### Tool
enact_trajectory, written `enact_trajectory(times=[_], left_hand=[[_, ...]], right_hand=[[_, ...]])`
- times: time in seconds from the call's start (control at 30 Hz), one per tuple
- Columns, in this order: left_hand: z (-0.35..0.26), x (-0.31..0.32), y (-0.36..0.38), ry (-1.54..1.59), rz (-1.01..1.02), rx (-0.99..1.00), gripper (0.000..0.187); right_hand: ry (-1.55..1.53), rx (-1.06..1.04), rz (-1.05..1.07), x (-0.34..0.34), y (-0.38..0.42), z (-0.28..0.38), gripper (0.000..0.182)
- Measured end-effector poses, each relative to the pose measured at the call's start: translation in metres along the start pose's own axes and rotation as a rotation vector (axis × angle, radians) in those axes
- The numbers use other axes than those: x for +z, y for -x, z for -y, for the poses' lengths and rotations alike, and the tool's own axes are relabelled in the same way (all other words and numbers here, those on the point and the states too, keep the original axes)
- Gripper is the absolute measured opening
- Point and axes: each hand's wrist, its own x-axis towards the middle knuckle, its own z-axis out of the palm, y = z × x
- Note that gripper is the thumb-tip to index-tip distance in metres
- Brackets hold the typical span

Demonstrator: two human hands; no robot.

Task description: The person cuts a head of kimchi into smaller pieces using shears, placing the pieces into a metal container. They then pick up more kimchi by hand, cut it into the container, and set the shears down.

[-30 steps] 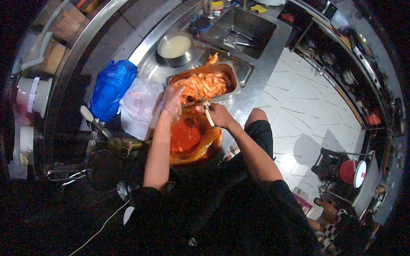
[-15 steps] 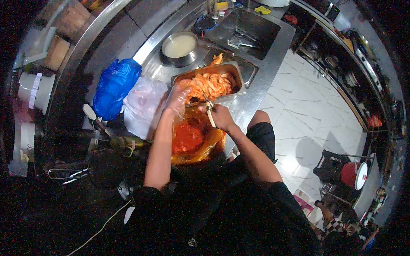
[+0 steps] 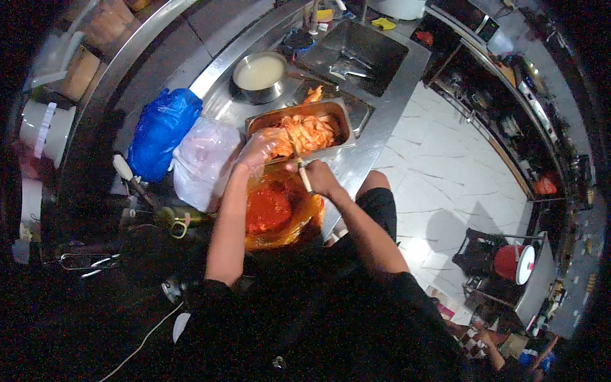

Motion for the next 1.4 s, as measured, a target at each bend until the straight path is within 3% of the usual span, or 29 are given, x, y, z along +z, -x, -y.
enact_trajectory(times=[0.07,0.2,0.33,0.4,0.47,0.5,0.6,0.77,1.0,1.1,1.2,1.33,1.37,1.4], left_hand=[[0.012,-0.006,-0.004,-0.028,-0.006,0.011,0.040],[0.022,0.004,-0.001,0.023,-0.334,0.086,0.046],[-0.016,0.002,0.014,0.113,-0.338,0.091,0.046],[-0.010,-0.005,0.014,0.111,-0.372,0.114,0.043],[-0.006,-0.015,0.013,0.084,-0.325,0.081,0.043],[-0.003,-0.017,0.014,0.071,-0.300,0.062,0.043],[-0.019,-0.014,0.019,0.153,-0.141,0.069,0.046],[-0.030,-0.006,0.025,0.432,0.012,0.013,0.050],[-0.041,0.002,0.030,0.285,0.056,0.104,0.055],[-0.035,0.001,0.031,0.412,0.062,0.098,0.052],[-0.045,0.016,0.037,0.578,-0.063,0.032,0.049],[0.003,0.035,0.015,0.536,-0.227,0.198,0.045],[0.008,0.046,0.013,0.440,-0.346,0.333,0.041],[0.012,0.049,0.014,0.278,-0.416,0.263,0.041]], right_hand=[[-0.073,-0.020,-0.071,0.007,0.000,-0.004,0.080],[-0.134,-0.003,-0.018,0.010,-0.003,-0.016,0.080],[-0.210,0.068,0.009,0.007,0.007,-0.020,0.082],[0.106,0.027,-0.076,-0.003,0.007,-0.019,0.084],[0.287,-0.062,-0.239,-0.013,0.021,0.000,0.085],[0.344,0.009,-0.183,-0.024,0.024,0.013,0.070],[0.573,-0.240,-0.350,-0.029,0.007,-0.003,0.069],[0.644,-0.209,-0.254,-0.044,0.011,0.007,0.104],[0.571,-0.074,-0.036,-0.060,0.014,0.013,0.095],[0.499,-0.044,0.041,-0.062,0.009,0.009,0.093],[0.398,0.000,0.036,-0.054,0.012,0.012,0.091],[0.271,-0.038,-0.029,-0.031,0.003,0.004,0.090],[0.280,-0.041,-0.059,-0.024,0.003,0.003,0.090],[0.289,-0.042,-0.090,-0.018,0.002,0.002,0.090]])
